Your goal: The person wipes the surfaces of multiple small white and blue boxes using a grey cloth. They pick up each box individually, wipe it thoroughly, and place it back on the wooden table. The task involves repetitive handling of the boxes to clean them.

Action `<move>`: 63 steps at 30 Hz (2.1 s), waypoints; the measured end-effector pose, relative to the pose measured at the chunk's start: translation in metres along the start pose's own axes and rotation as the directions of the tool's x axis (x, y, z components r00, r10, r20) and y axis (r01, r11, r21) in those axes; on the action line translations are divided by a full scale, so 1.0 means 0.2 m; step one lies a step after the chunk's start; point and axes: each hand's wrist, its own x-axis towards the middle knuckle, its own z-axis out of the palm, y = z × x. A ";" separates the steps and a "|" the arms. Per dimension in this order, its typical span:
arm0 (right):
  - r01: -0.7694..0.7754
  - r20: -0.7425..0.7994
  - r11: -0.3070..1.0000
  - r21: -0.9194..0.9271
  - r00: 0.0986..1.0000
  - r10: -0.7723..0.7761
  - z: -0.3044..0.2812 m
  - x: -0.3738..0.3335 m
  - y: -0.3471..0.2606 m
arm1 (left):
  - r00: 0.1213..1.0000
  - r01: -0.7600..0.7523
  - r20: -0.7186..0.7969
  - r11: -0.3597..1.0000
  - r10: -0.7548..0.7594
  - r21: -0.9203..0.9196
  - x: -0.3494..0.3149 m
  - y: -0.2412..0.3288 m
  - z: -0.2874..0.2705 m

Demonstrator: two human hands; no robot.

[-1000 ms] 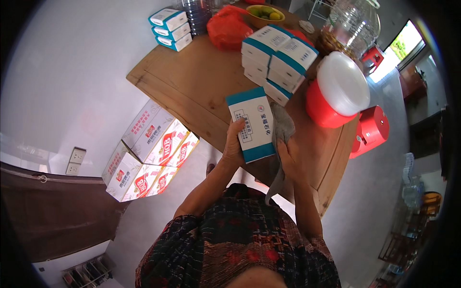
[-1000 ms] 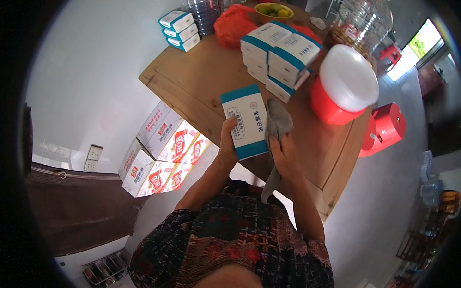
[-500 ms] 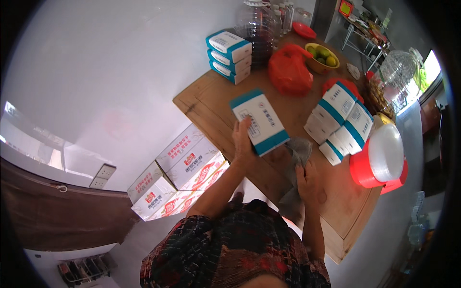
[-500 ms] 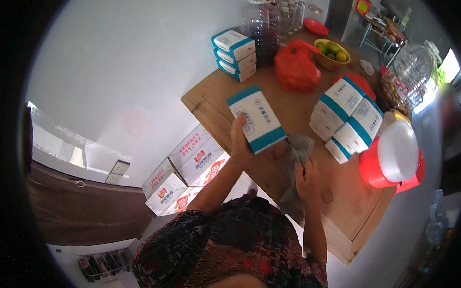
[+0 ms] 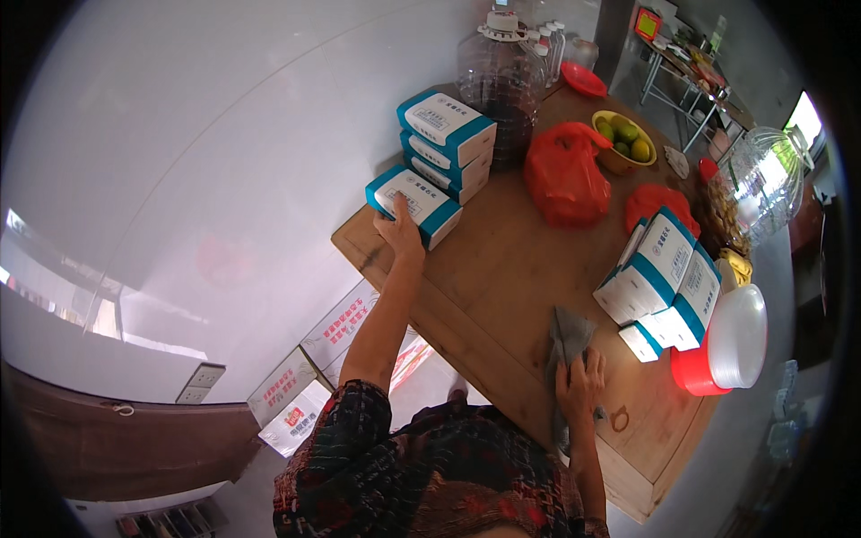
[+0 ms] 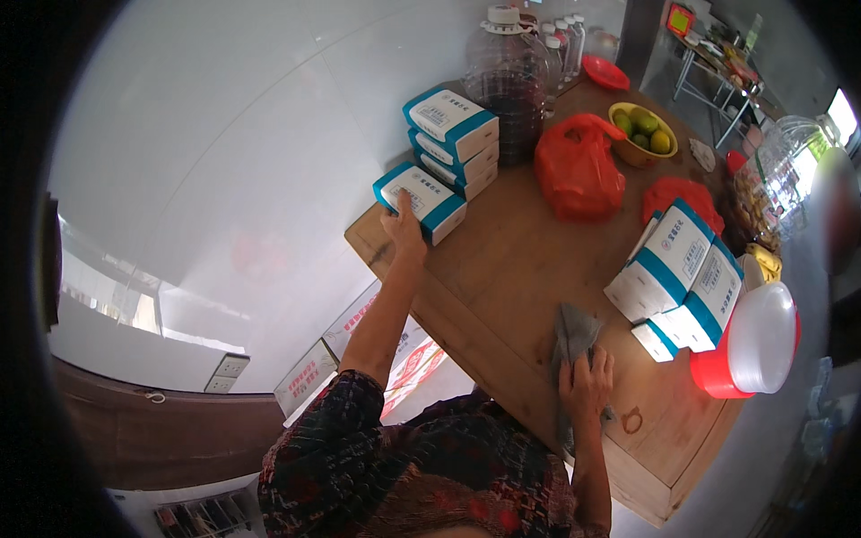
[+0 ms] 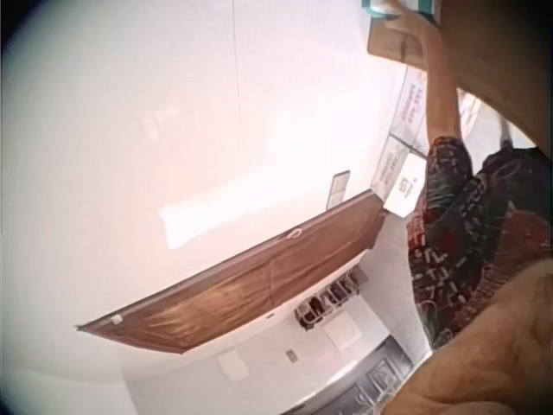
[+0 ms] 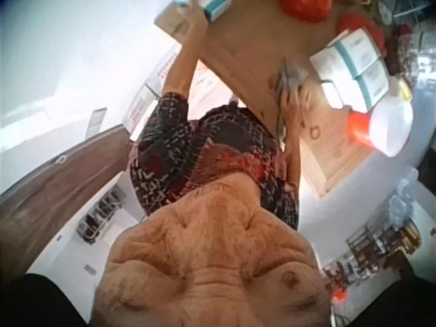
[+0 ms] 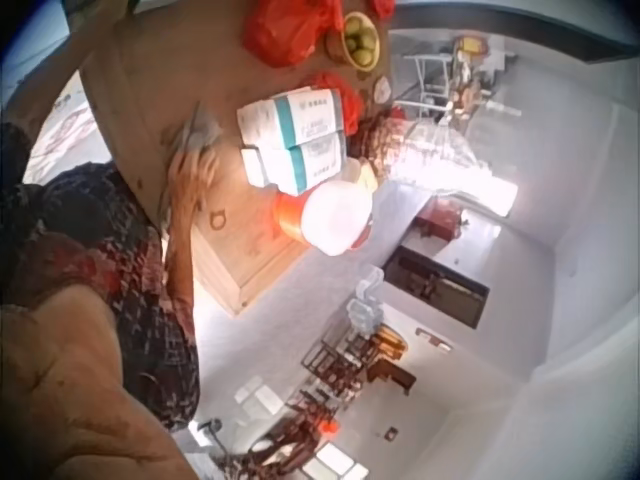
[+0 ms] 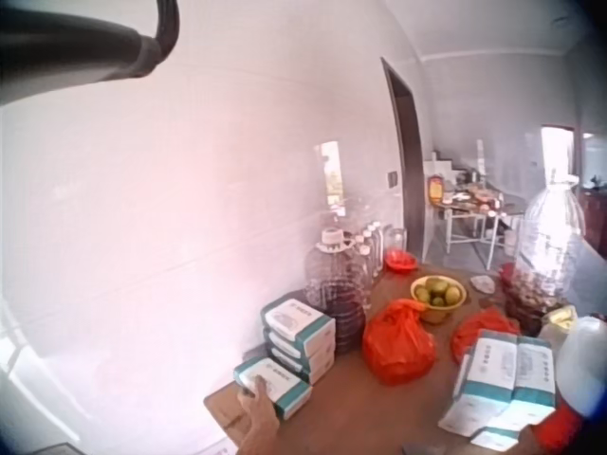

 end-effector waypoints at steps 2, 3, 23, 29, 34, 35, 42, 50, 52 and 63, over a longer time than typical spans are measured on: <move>-0.021 0.017 1.000 0.000 1.000 0.021 0.00 0.00 0.00 | 1.000 -0.015 0.009 1.000 0.015 0.013 0.06 -0.03 0.03; -0.034 0.031 0.999 0.000 0.999 0.034 -0.01 0.01 -0.01 | 1.000 -0.024 0.011 1.000 0.024 -0.001 0.09 -0.04 0.05; -0.072 -0.068 0.995 0.071 0.995 0.076 -0.06 0.01 0.01 | 0.848 -0.519 0.021 0.821 0.530 0.237 -0.31 0.08 0.17; -0.107 0.088 0.991 0.084 0.991 0.100 -0.12 -0.04 0.06 | 0.418 -0.624 0.858 0.781 0.298 0.033 -0.97 0.04 0.37; 0.012 0.146 0.779 0.627 0.980 -0.133 -0.56 0.04 -0.10 | 0.258 -0.637 0.956 0.769 0.143 0.056 -1.28 -0.01 0.67; -0.028 0.159 0.443 0.896 0.952 -0.261 -0.69 0.07 -0.16 | 0.252 -0.667 0.962 0.739 0.107 0.093 -1.33 0.02 0.72; -0.123 -0.177 -0.451 0.884 0.805 -0.566 -1.07 0.18 -0.42 | 0.102 -0.431 0.945 0.842 -0.311 0.323 -1.28 0.00 0.90; -0.107 -0.074 -0.276 0.955 0.817 -0.572 -1.21 -0.01 -0.28 | 0.174 -0.496 0.960 0.822 -0.221 0.280 -1.26 0.04 0.85; -0.108 -0.047 -0.230 0.967 0.814 -0.579 -1.25 -0.06 -0.24 | 0.247 -0.462 0.942 0.827 -0.226 0.319 -1.29 0.08 0.82; -0.095 -0.071 -0.257 0.962 0.818 -0.571 -1.30 -0.16 -0.15 | 0.319 0.349 0.864 0.896 -0.389 0.275 -1.17 0.25 0.42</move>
